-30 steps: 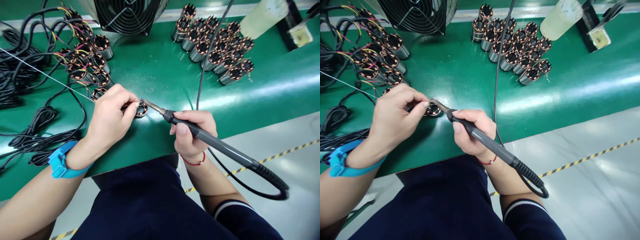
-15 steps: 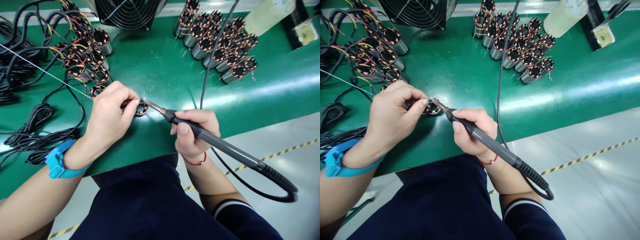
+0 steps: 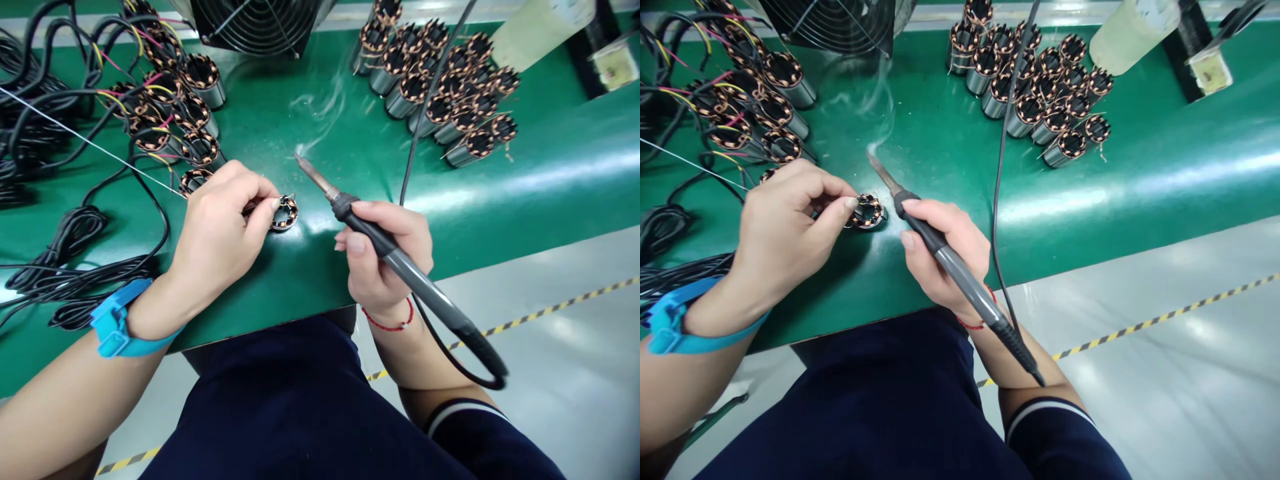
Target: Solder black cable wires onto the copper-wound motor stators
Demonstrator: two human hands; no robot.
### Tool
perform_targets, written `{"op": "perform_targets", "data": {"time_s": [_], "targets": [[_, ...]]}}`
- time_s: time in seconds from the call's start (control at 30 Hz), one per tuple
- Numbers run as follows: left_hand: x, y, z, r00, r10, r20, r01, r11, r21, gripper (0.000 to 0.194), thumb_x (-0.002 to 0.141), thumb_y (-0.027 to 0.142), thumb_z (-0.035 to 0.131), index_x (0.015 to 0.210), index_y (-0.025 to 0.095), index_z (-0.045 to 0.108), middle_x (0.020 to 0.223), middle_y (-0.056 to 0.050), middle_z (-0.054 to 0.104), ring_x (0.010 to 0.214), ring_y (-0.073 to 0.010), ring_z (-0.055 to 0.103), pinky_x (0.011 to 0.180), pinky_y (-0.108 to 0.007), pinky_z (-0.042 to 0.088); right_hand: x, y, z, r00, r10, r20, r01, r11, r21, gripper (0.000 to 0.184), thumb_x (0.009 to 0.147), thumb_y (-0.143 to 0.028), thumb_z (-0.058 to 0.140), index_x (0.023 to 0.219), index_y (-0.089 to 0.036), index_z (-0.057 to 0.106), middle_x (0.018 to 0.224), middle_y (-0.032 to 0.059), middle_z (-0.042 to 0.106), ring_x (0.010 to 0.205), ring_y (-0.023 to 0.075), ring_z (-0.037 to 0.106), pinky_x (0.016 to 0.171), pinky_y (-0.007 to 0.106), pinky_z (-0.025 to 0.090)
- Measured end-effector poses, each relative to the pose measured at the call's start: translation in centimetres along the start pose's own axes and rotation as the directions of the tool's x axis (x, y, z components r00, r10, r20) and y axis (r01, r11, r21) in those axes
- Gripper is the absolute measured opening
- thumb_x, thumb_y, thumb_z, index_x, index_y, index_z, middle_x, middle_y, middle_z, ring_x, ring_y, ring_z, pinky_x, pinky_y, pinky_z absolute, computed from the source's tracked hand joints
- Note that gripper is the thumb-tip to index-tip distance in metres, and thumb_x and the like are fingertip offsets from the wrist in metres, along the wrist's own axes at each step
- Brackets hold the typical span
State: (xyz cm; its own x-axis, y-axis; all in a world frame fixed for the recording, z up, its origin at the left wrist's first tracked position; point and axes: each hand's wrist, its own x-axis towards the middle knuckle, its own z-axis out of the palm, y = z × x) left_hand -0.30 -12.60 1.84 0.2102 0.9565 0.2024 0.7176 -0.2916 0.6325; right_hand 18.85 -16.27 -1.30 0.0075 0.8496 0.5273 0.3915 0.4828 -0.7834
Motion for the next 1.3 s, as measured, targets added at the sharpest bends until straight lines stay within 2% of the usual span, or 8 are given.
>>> {"op": "perform_targets", "data": {"time_s": [0.17,0.3,0.43,0.57,0.67,0.97,1.13,1.3], "targets": [[0.0,0.0,0.0,1.0,-0.003,0.004,0.003,1.0,0.015,0.012,0.087,0.016,0.055,0.081,0.024,0.062,0.08,-0.001,0.06,0.077,-0.0173,0.057,0.073,-0.035,0.048,0.9,0.1,0.0,0.982,0.039,0.184,-0.057,0.994,0.092,0.042,0.094,-0.03,0.055,0.135,-0.037,0.048,0.127,-0.0013,0.064,0.096,0.0204,0.071,0.082,0.037,0.063],[0.1,-0.1,-0.1,1.0,-0.001,0.012,0.001,1.0,0.019,0.012,0.088,0.017,0.054,0.082,0.024,0.061,0.081,-0.001,0.06,0.077,-0.0171,0.057,0.073,-0.034,0.047,3.0,-0.6,-0.5,0.939,0.114,0.325,-0.133,0.99,0.039,0.034,0.097,-0.032,0.048,0.131,-0.031,0.051,0.114,0.0012,0.07,0.098,0.0189,0.071,0.092,0.036,0.06],[0.0,-0.2,-0.1,1.0,0.01,-0.008,-0.01,1.0,0.01,0.01,0.087,0.018,0.055,0.081,0.023,0.06,0.079,-0.001,0.06,0.075,-0.0164,0.055,0.071,-0.032,0.047,5.3,-1.0,-0.7,0.895,0.086,0.438,-0.075,0.996,-0.044,0.03,0.097,-0.025,0.046,0.126,-0.026,0.051,0.128,0.0021,0.062,0.107,0.0169,0.067,0.102,0.036,0.053],[-0.1,-0.3,0.0,1.0,0.01,-0.025,-0.01,1.0,-0.006,0.008,0.087,0.019,0.055,0.082,0.023,0.06,0.078,0.0,0.06,0.072,-0.0152,0.054,0.067,-0.03,0.046,5.5,-0.1,0.2,0.844,0.066,0.533,-0.042,0.998,-0.056,0.05,0.088,-0.019,0.054,0.136,-0.022,0.039,0.139,0.007,0.051,0.122,0.0198,0.057,0.103,0.037,0.05],[-0.2,-0.4,-0.1,0.999,-0.006,-0.033,0.005,1.0,-0.022,0.008,0.087,0.02,0.055,0.082,0.022,0.06,0.077,0.0,0.059,0.069,-0.014,0.053,0.064,-0.029,0.044,4.5,0.5,1.3,0.816,0.084,0.571,-0.068,0.996,-0.049,0.06,0.085,-0.024,0.059,0.139,-0.024,0.033,0.132,0.0072,0.055,0.12,0.021,0.057,0.102,0.037,0.05],[-0.1,-0.3,-1.2,0.996,0.013,0.085,-0.013,1.0,-0.003,0.011,0.084,0.016,0.056,0.075,0.022,0.057,0.072,0.001,0.056,0.068,-0.0148,0.053,0.064,-0.03,0.043,3.7,0.7,1.9,0.787,0.016,0.617,-0.021,1.0,0.002,0.055,0.089,-0.022,0.057,0.138,-0.02,0.034,0.129,0.01,0.055,0.116,0.0191,0.059,0.1,0.032,0.05],[-0.2,-0.5,-1.2,0.996,0.01,0.089,-0.01,1.0,-0.01,0.011,0.083,0.015,0.055,0.075,0.023,0.057,0.072,0.001,0.057,0.068,-0.0145,0.052,0.064,-0.03,0.043,3.7,0.3,1.4,0.851,-0.012,0.525,-0.01,0.999,0.04,0.049,0.092,-0.02,0.051,0.139,-0.022,0.037,0.136,0.0075,0.055,0.121,0.0187,0.06,0.105,0.036,0.048],[-0.1,-0.5,-1.1,0.997,-0.006,0.083,0.008,1.0,-0.018,0.011,0.082,0.013,0.055,0.076,0.021,0.058,0.072,0.001,0.057,0.068,-0.0143,0.054,0.066,-0.03,0.045,2.4,-0.1,0.5,0.967,-0.015,0.256,0.004,0.999,0.044,0.036,0.096,-0.03,0.049,0.132,-0.032,0.049,0.123,0.0003,0.065,0.098,0.0176,0.07,0.091,0.037,0.059]]}}
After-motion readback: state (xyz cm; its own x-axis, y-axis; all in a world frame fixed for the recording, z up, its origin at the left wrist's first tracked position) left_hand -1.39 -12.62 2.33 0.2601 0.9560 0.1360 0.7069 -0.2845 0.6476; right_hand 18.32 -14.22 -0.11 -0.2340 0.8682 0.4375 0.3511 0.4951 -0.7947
